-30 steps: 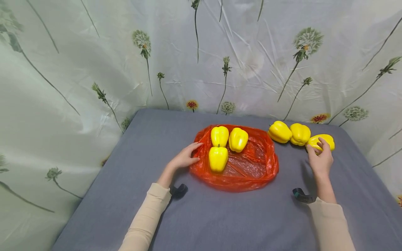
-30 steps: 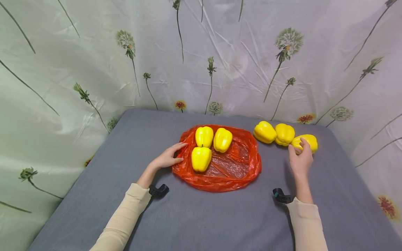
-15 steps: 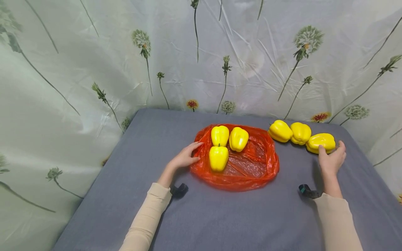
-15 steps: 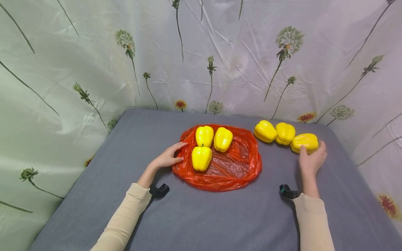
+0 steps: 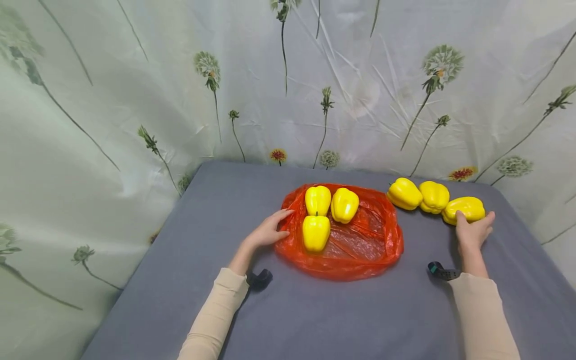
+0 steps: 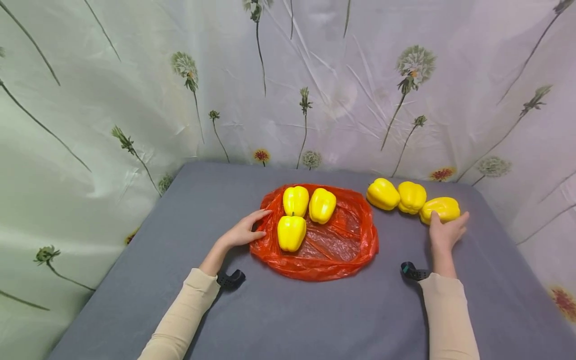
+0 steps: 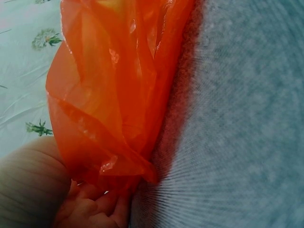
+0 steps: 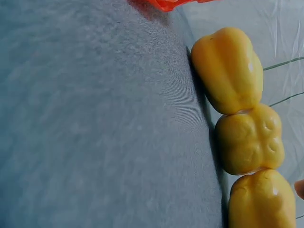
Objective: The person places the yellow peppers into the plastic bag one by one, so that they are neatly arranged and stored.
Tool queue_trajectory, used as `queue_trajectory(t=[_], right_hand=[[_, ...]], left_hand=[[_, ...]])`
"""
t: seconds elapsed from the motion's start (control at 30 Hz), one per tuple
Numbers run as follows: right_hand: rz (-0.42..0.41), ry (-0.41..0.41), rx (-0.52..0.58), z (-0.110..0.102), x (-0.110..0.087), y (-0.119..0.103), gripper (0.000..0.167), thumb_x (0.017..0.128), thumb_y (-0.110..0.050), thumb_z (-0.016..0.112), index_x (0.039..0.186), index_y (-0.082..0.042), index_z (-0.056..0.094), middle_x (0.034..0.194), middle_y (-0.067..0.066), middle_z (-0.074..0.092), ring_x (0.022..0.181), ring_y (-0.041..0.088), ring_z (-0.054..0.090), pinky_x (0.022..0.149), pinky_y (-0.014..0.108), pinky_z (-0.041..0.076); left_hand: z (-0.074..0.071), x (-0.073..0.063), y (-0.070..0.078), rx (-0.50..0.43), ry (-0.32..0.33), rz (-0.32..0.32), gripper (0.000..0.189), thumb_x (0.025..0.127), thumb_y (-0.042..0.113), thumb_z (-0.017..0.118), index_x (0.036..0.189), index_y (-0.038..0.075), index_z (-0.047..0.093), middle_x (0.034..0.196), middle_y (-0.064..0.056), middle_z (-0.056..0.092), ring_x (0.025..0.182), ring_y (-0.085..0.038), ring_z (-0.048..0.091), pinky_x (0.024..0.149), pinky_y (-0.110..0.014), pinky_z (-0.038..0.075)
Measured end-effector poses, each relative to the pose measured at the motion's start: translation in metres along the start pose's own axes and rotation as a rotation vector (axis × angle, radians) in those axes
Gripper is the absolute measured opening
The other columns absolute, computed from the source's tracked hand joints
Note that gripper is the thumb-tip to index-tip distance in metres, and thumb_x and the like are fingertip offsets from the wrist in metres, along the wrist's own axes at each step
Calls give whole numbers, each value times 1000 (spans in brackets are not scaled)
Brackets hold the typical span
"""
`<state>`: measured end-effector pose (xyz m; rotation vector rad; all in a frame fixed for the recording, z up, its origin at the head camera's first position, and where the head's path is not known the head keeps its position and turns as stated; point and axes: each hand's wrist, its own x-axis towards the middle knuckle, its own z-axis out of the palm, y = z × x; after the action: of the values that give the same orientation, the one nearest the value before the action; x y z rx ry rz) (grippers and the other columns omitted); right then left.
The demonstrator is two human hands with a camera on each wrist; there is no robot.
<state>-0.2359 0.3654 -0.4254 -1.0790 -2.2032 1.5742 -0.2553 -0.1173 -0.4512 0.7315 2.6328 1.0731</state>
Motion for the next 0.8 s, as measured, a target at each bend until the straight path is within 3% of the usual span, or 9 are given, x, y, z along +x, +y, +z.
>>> queue_trajectory(t=[0.17,0.33,0.57,0.8], right_hand=[[30,-3,21,4,8,2,82,94,-42,35,146,-24,-26,157,10,-19,147,25,-14,122,36,-1],[-1,26,33,10,16,6,83,94,-42,36,146,-24,-25,157,10,-17,147,27,-14,122,37,-2],[-99,117,15,14,18,13,77,93,-33,42,151,-24,-7,156,11,2,146,27,7,122,34,8],[-160,136,-32,10,15,12,75,91,-31,48,151,-20,5,154,15,10,144,29,15,121,36,12]], left_hand=[[4,0,1,-19,13,-2,61,87,8,59,143,4,36,151,-20,32,139,-37,31,114,-51,28],[5,-1,0,-15,9,-6,61,87,8,59,143,4,36,151,-20,32,139,-36,31,114,-51,28],[4,0,-1,-4,7,6,61,87,8,58,143,3,36,151,-20,32,140,-36,30,115,-50,27],[2,0,0,-8,7,1,61,88,10,58,144,4,35,151,-20,31,140,-36,31,114,-50,29]])
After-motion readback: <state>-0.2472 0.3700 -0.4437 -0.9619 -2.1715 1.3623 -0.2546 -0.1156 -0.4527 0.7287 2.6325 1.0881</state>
